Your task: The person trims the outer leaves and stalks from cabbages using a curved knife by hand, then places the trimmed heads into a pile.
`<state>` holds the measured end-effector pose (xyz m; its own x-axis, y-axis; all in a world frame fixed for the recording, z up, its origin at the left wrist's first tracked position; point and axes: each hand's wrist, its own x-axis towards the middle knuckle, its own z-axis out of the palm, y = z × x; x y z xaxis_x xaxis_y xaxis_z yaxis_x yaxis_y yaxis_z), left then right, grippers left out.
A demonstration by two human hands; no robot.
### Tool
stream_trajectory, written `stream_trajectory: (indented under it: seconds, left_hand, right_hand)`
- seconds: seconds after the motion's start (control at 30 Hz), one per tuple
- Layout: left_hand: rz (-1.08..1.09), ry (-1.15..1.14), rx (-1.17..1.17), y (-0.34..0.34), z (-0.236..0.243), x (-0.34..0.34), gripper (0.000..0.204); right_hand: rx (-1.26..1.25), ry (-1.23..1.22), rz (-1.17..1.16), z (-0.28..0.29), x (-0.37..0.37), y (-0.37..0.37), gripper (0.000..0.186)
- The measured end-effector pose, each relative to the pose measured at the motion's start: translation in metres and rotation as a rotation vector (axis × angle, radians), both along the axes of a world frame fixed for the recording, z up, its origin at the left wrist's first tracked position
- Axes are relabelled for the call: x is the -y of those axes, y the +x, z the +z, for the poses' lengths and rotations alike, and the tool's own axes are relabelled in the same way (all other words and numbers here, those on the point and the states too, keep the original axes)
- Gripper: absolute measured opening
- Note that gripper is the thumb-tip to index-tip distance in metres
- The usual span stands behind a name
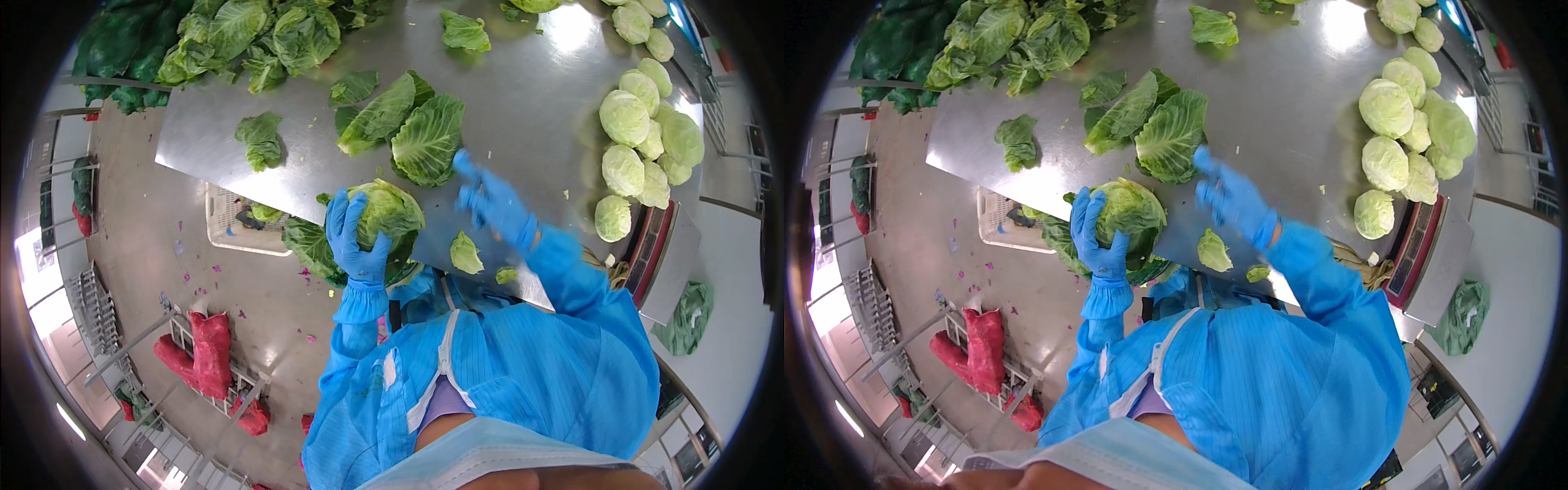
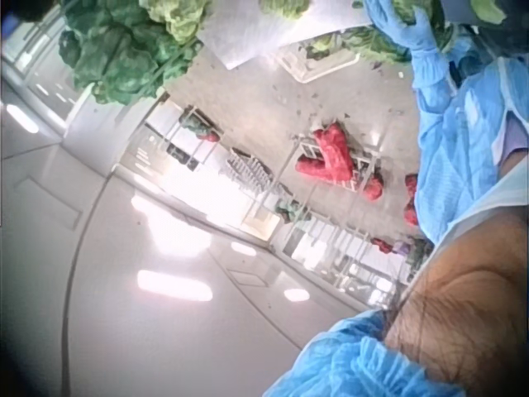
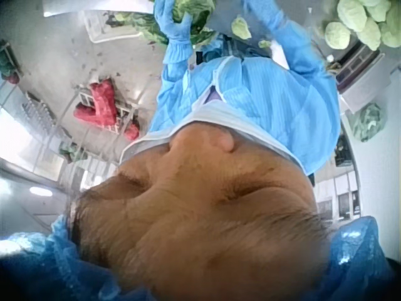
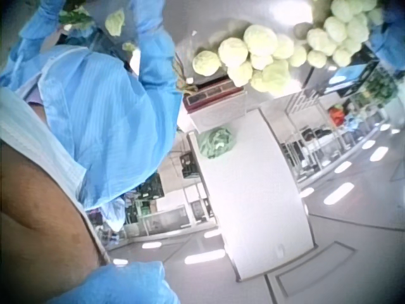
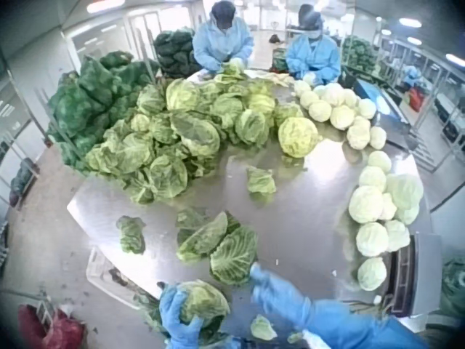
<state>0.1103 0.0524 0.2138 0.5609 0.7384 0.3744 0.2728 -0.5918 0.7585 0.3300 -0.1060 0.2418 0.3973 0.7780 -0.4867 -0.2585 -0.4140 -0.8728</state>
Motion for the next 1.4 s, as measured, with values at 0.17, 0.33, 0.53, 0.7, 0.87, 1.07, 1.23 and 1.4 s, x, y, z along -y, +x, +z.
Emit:
stream_trajectory:
  seconds: [0.17, 0.33, 0.53, 0.7, 0.87, 1.07, 1.23, 1.4]
  left_hand:
    - [-0.061, -0.016, -0.037, 0.013, 0.005, 0.0, 0.06]
    - [-0.074, 0.032, -0.001, 0.016, 0.001, -0.006, 0.058]
    - [-0.082, 0.02, -0.033, 0.015, 0.001, -0.01, 0.056]
    - [-0.099, 0.002, -0.034, 0.018, 0.006, -0.009, 0.051]
    - [-0.053, -0.008, -0.026, 0.018, 0.006, -0.006, 0.046]
    - [-0.04, -0.109, 0.176, 0.013, -0.008, -0.007, 0.045]
    - [-0.06, -0.299, 0.409, 0.008, -0.022, -0.017, 0.065]
    - [-0.147, -0.264, 0.209, 0.023, -0.008, -0.012, 0.08]
  right_hand:
    - [0.692, -0.148, 0.339, -0.001, -0.001, -0.048, 0.026]
    - [0.658, -0.176, 0.435, -0.021, -0.024, -0.048, 0.019]
    - [0.643, -0.26, 0.496, -0.029, -0.031, -0.053, 0.022]
    - [0.638, -0.368, 0.539, -0.032, -0.037, -0.049, 0.025]
    - [0.732, -0.306, 0.593, -0.049, -0.054, -0.036, 0.024]
    - [0.761, -0.2, 0.918, -0.066, -0.084, -0.021, 0.028]
    - [0.359, -0.122, 0.445, -0.033, -0.086, -0.015, 0.026]
    - [0.583, 0.045, 0.433, 0.003, -0.067, 0.004, 0.02]
